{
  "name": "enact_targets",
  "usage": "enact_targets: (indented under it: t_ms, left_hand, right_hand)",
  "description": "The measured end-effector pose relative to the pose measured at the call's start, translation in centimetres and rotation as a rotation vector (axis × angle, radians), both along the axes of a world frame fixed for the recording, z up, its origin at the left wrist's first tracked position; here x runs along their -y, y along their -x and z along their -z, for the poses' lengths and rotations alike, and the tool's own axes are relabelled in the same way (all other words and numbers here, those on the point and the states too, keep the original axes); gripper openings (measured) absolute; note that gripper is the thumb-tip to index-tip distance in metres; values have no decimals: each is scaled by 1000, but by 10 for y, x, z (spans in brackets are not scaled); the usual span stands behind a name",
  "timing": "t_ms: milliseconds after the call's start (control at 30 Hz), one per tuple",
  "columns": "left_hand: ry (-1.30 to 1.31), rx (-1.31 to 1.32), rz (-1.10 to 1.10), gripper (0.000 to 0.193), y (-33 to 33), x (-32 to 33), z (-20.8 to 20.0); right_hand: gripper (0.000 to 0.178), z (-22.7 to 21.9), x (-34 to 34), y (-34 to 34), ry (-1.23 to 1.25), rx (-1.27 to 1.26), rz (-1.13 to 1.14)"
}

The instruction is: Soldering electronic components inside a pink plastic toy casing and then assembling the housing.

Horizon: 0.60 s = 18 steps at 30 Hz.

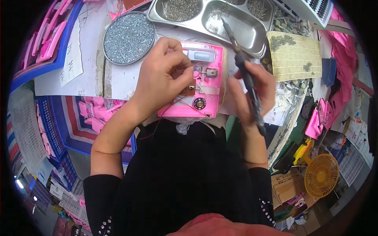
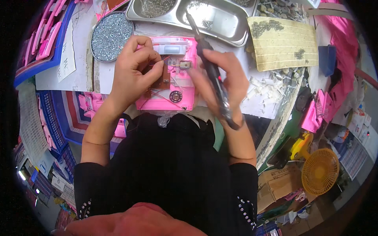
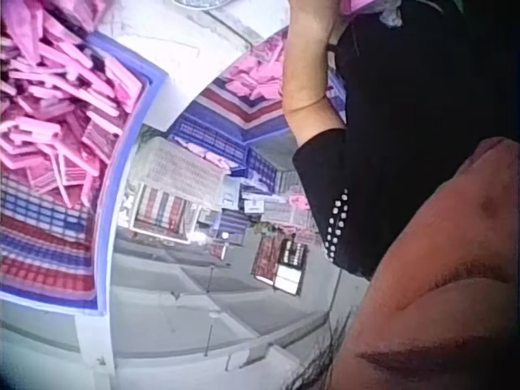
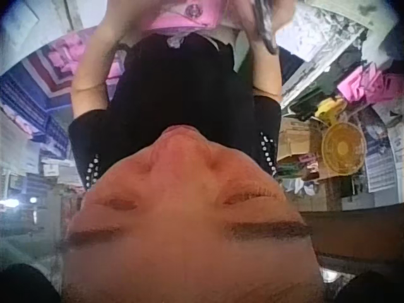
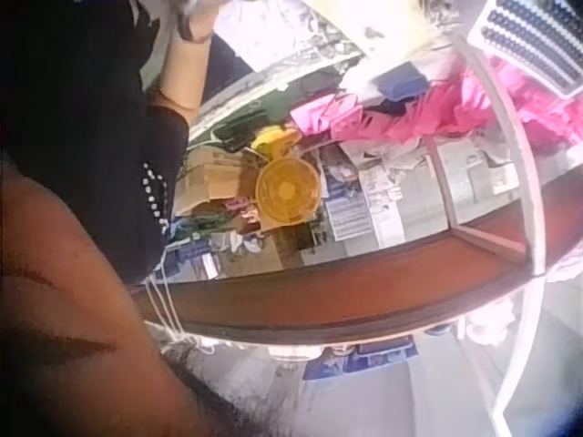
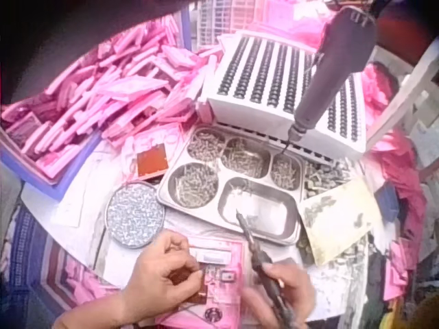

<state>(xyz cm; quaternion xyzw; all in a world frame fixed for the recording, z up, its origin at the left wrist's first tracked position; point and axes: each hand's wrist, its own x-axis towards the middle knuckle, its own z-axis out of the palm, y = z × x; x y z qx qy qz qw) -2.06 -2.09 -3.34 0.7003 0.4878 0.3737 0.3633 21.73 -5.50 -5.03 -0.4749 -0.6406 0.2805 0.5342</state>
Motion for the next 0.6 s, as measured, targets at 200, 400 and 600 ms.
enact_targets:
  t_ms: [200,400,600]
  left_hand:
    - [-36,-48,-22,8,1,0,5]
    - [-70,-45,-35,9,1,0,10]
    - [-201,-66,-27,9,3,-3,14]
  right_hand:
    - [32,-17,14,-18,49,21,-121]
    - [29,-13,17,-20,-26,115,-229]
    - [27,-18,7,-16,-76,236,-272]
